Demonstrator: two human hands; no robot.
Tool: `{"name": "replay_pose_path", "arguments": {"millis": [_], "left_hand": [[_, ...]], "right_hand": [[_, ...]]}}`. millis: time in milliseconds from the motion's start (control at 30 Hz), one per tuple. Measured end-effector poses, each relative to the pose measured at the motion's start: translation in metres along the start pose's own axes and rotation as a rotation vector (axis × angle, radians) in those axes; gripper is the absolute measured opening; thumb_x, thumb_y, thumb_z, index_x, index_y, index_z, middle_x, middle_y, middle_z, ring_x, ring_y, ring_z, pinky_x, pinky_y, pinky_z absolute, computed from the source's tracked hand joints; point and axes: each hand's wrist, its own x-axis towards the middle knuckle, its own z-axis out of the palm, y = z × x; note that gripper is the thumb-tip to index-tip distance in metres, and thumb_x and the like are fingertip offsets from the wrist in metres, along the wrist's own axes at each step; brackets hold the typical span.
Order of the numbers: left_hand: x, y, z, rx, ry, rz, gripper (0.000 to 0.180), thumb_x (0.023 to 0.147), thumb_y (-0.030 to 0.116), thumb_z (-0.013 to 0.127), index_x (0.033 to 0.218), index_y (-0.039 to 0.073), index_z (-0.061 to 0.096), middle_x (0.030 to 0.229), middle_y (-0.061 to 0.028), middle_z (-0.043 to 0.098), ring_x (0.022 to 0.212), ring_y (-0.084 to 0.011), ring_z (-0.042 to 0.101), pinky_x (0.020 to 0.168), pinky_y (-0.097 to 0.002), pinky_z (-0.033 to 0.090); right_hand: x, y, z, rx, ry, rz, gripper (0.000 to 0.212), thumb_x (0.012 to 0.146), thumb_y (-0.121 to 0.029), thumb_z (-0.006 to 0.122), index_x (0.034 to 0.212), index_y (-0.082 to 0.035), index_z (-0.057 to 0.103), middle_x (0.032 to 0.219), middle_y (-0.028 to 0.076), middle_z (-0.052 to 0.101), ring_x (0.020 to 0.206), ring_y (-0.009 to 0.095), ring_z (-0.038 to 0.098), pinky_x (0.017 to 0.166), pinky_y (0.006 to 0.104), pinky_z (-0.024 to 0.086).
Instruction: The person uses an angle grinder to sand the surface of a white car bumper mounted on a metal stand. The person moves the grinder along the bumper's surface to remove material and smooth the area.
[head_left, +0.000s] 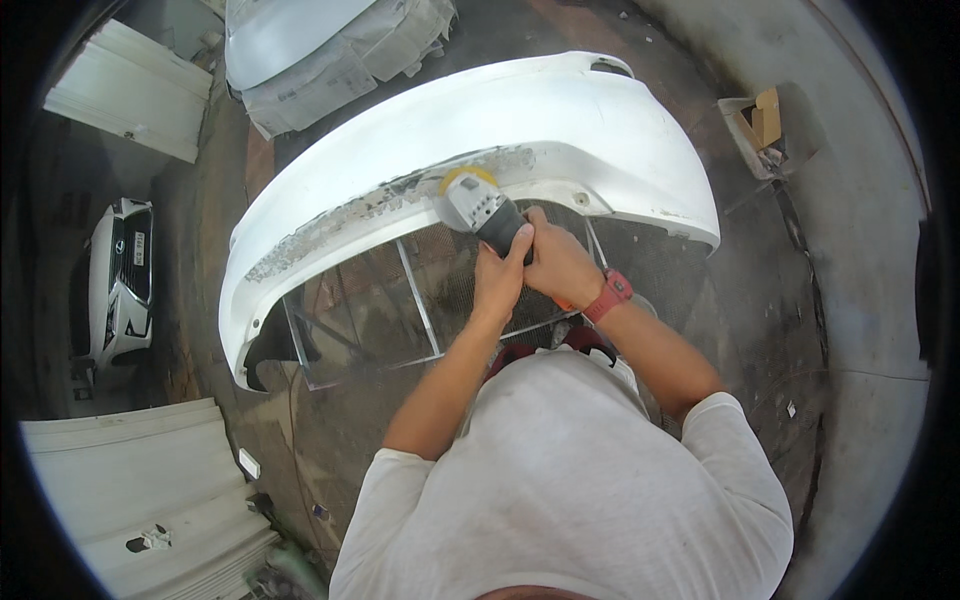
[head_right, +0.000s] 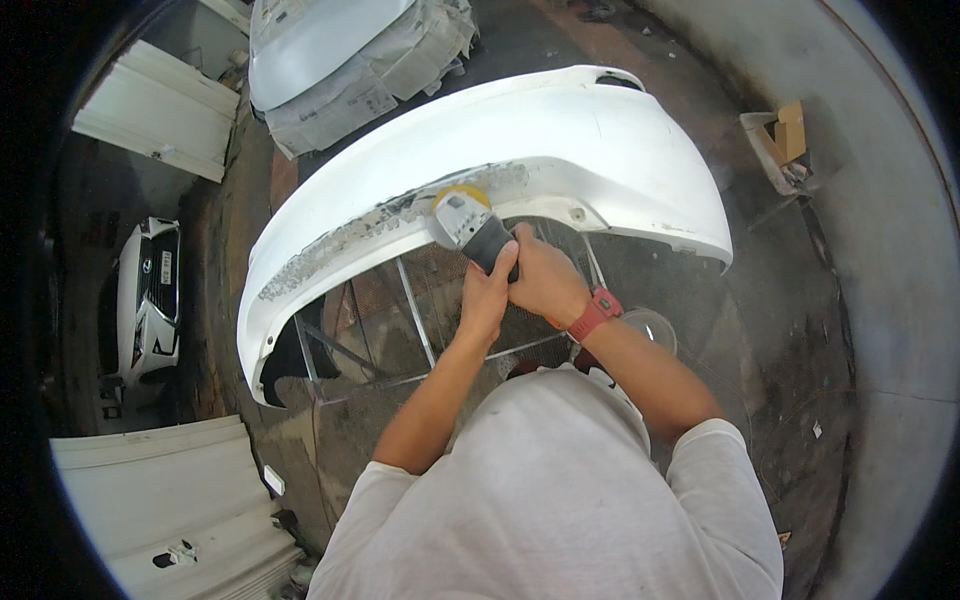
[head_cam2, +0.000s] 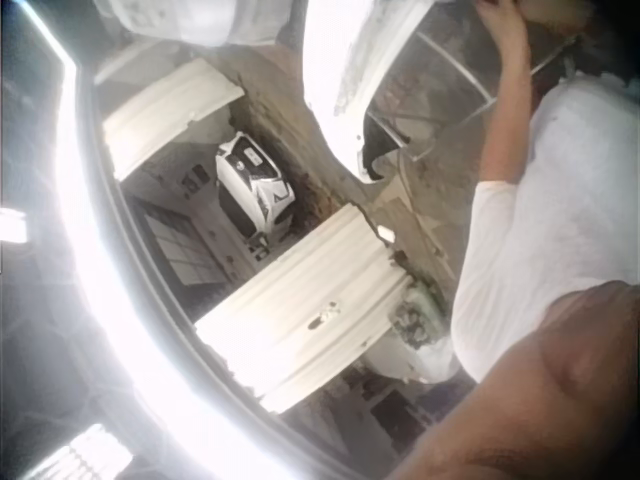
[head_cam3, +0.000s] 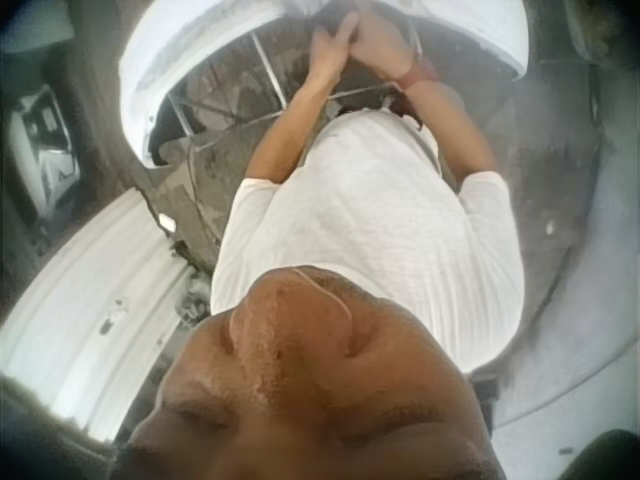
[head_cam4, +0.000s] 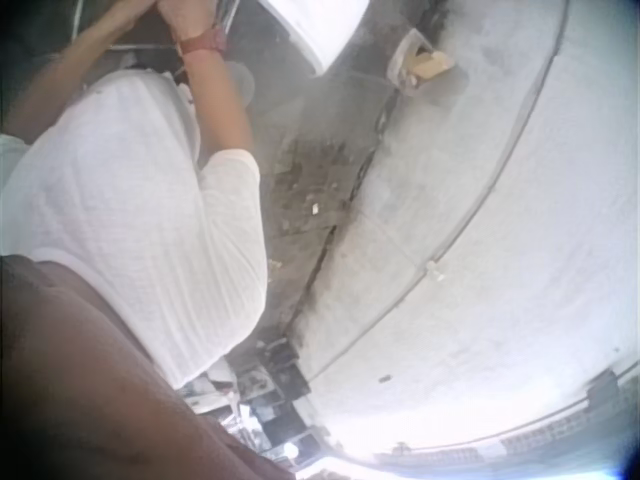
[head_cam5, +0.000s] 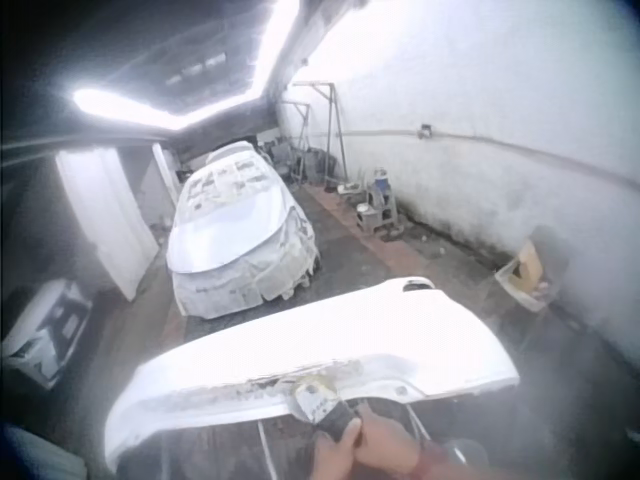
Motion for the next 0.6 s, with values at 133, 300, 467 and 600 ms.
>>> {"name": "replay_pose_path", "arguments": {"millis": [133,300,467,600], "left_hand": [[0.002,0.002,-0.006,-0.012,-0.001,-0.018,0.059,0.107,0.039,0.081,0.143,-0.003,0.061,0.135,-0.0127,0.072,0.123,-0.0184,0.068,0.109,-0.0351,0.052],[0.003,0.003,-0.007,-0.039,-0.015,0.013,0.059,0.107,0.039,0.082,0.143,-0.002,0.061,0.134,-0.0123,0.072,0.122,-0.0181,0.067,0.109,-0.0348,0.052],[0.007,0.004,-0.009,-0.024,-0.043,0.018,0.060,0.107,0.039,0.081,0.143,-0.003,0.060,0.135,-0.0123,0.071,0.123,-0.0173,0.067,0.108,-0.0345,0.052],[0.007,0.002,-0.008,-0.050,-0.004,0.005,0.060,0.107,0.040,0.081,0.143,-0.004,0.059,0.135,-0.0126,0.071,0.123,-0.0174,0.067,0.108,-0.0347,0.052]], "right_hand": [[0.001,0.000,0.005,0.010,0.016,-0.052,0.053,0.090,-0.020,0.079,0.129,0.005,0.052,0.102,0.035,0.076,0.100,0.055,0.075,0.086,0.0604,0.059],[0.003,-0.006,0.002,0.004,0.001,-0.023,0.055,0.090,-0.019,0.079,0.131,0.007,0.052,0.102,0.036,0.076,0.102,0.055,0.075,0.087,0.0604,0.059],[0.001,-0.006,0.004,0.016,0.051,-0.040,0.054,0.090,-0.018,0.078,0.131,0.006,0.053,0.102,0.036,0.076,0.101,0.055,0.074,0.087,0.0608,0.058],[0.007,-0.004,0.002,-0.005,0.019,-0.052,0.053,0.090,-0.019,0.078,0.130,0.006,0.053,0.101,0.035,0.075,0.100,0.055,0.074,0.086,0.0613,0.058]]}}
